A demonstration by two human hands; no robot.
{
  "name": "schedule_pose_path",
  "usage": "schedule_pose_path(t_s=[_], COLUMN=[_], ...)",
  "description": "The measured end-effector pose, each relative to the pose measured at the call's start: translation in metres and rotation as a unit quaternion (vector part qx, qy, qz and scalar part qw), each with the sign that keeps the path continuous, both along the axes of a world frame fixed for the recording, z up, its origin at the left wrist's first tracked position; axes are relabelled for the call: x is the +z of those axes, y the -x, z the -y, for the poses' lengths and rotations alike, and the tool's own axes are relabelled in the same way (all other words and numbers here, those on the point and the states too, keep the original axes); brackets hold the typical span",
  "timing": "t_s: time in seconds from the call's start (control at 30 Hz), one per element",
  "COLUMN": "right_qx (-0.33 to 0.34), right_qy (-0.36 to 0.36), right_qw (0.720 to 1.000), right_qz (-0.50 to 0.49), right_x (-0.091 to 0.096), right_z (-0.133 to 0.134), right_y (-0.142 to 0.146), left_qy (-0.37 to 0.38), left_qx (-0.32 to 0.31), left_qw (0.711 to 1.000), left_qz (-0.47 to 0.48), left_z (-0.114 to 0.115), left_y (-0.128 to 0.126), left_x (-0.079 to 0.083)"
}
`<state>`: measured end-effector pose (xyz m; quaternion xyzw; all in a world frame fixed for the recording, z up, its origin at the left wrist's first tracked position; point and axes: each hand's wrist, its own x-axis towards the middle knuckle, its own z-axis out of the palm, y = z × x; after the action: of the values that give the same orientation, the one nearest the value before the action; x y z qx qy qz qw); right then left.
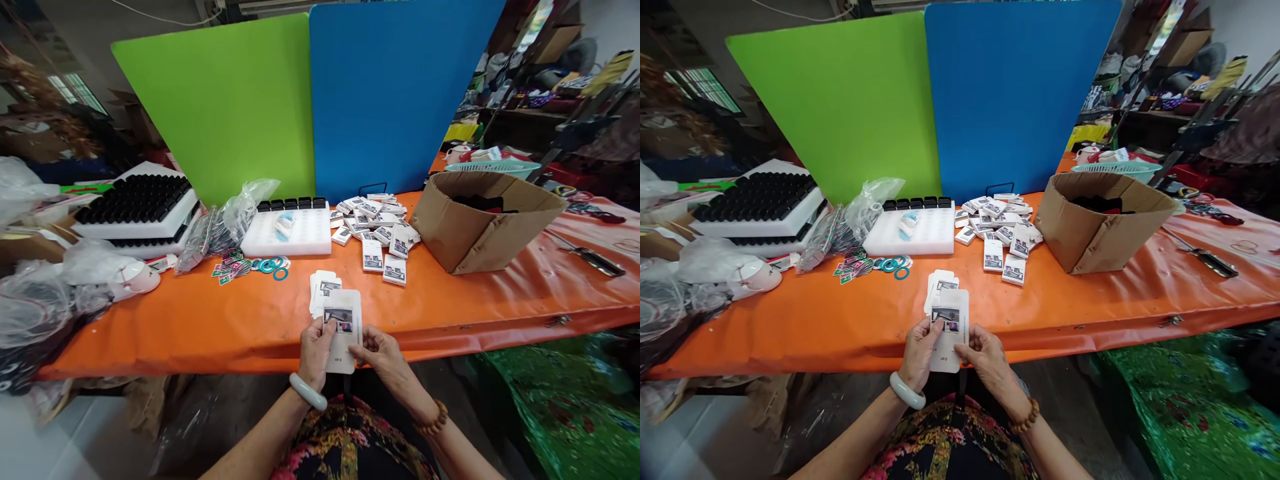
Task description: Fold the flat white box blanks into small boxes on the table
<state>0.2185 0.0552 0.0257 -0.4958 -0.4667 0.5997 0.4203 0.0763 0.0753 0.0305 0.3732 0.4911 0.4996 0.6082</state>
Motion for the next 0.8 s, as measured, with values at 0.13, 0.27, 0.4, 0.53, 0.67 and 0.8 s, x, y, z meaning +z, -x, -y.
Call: schedule_pose_path(t_s=[0.13,0.27,0.4,0.53,0.67,0.8], right_qx=[-0.001,-0.075,-0.082,-0.080,-0.037,-0.015], right_qy=[0.007,-0.069,-0.091,-0.013,0.027,-0.017], right_qw=[1.000,0.990,0.984,0.995,0.999,0.994], right_qz=[-0.006,0.100,0.133,0.059,0.017,0.109], right_x=[-0.016,-0.024,-0.028,-0.042,-0.045,-0.030], right_z=[0.009,0.022,0.038,0.054,0.067,0.072], right_y=[-0.006,-0.011,-0.012,-0.009,-0.008,-0.007], left_qy=[-0.020,-0.061,-0.068,-0.037,-0.004,-0.021], left_qx=[-0.036,-0.046,-0.139,-0.201,-0.241,-0.240], left_qw=[0.999,0.995,0.976,0.966,0.955,0.942], left_qz=[-0.010,-0.069,-0.150,-0.156,-0.173,-0.234], left_z=[0.007,0.020,0.036,0.047,0.050,0.050], left_y=[0.000,0.008,0.017,0.024,0.027,0.025], left_x=[0.002,-0.003,-0.015,-0.024,-0.024,-0.018])
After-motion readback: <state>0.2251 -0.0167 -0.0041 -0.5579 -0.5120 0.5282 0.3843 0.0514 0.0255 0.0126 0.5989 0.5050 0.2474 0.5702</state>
